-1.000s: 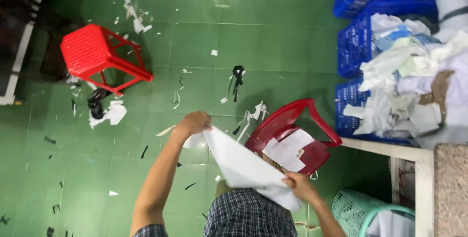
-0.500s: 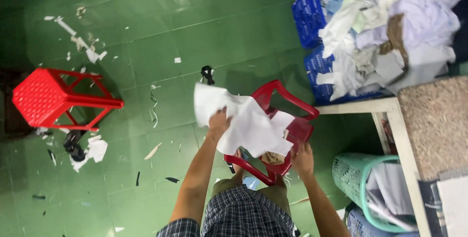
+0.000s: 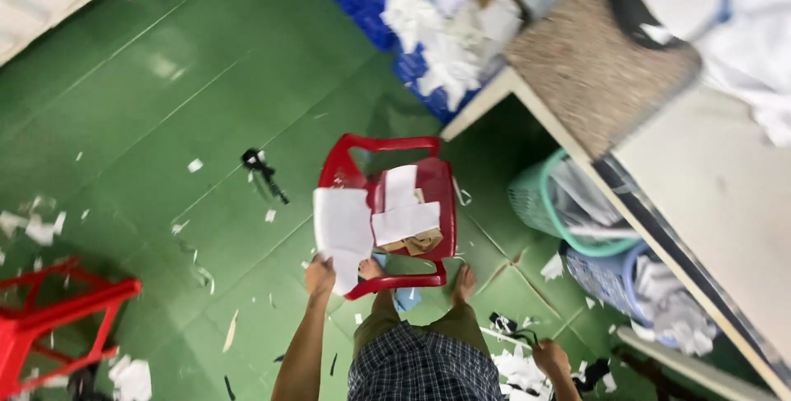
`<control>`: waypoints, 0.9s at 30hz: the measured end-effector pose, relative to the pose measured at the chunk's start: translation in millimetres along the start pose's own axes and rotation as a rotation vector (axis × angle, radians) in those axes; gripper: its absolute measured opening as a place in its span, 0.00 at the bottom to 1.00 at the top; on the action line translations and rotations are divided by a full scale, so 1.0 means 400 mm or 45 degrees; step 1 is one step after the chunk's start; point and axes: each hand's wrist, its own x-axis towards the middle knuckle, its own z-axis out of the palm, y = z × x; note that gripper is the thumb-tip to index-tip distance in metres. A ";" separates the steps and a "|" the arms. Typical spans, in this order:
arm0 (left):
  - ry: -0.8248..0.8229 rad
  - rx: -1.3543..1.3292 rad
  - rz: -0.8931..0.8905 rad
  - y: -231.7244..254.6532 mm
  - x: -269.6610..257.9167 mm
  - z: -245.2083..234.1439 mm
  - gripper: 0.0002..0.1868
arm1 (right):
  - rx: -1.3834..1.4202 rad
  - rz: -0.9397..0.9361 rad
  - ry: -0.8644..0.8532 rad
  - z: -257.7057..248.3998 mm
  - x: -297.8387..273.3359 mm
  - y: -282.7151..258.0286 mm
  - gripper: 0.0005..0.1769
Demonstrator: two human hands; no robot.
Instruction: The person cuts a piece of white checkered fabric using shears, then irons it on a worktable using a steam iron and a black pressing block. They repeat the ironing process on another piece of fabric.
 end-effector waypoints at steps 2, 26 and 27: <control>0.084 0.137 -0.041 0.025 -0.058 0.022 0.21 | 0.086 -0.065 -0.045 -0.031 -0.040 -0.038 0.23; -0.063 0.101 1.665 1.364 -0.743 0.718 0.38 | 1.480 0.072 0.701 -0.070 0.025 0.735 0.20; -0.071 0.090 1.686 1.420 -0.756 0.753 0.38 | 1.492 0.084 0.720 -0.122 0.030 0.739 0.20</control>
